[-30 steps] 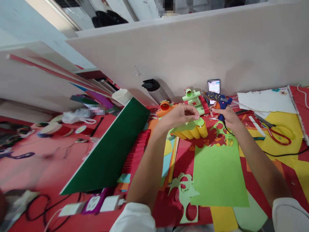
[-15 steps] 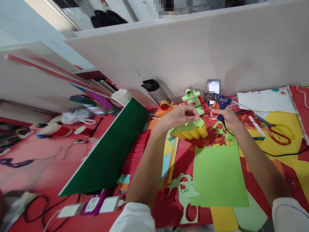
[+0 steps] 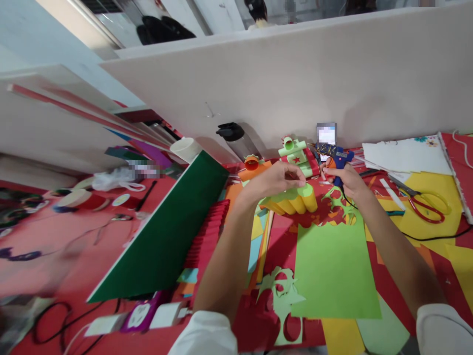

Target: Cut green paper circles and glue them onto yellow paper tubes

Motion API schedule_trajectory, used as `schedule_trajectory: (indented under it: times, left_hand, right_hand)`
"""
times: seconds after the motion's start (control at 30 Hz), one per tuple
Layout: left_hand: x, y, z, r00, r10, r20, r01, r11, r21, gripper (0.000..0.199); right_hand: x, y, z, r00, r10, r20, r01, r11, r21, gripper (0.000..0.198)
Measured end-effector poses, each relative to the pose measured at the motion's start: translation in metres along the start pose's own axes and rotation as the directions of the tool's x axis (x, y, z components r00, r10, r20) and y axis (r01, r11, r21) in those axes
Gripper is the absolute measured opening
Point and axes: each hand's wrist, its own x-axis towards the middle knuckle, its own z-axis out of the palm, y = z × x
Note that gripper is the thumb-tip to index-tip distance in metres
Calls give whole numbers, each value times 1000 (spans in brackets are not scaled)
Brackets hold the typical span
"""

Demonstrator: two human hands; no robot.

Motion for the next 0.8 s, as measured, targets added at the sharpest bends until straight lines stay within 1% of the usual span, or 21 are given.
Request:
schedule_trajectory:
  times: [0.17, 0.33, 0.47, 0.57, 0.7, 0.8]
  left_hand:
    - [3, 0, 4, 1000, -11, -13, 12, 999, 47, 23]
    - [10, -8, 9, 999, 5, -39, 1, 989, 146, 22]
    - [12, -10, 13, 996, 16, -86, 4, 972, 234, 18]
    - [7, -6, 13, 988, 27, -153, 19, 958, 287, 17]
    - [-14, 0, 15, 957, 128, -261, -9, 910, 414, 23]
    - [-37, -1, 24, 933, 257, -252, -72, 819, 570, 30]
  right_hand:
    - [1, 2, -1, 1000, -10, 26, 10, 1000, -16, 36]
    - [-2, -3, 2, 1000, 18, 3, -18, 1000, 8, 40]
    - [-3, -4, 3, 1000, 22, 1, -22, 1000, 18, 40]
    - [-2, -2, 1, 1000, 24, 0, -24, 1000, 14, 40]
    - [0, 1, -2, 1000, 14, -6, -14, 1000, 6, 36]
    - [0, 1, -1, 1000, 18, 1, -18, 1000, 15, 35]
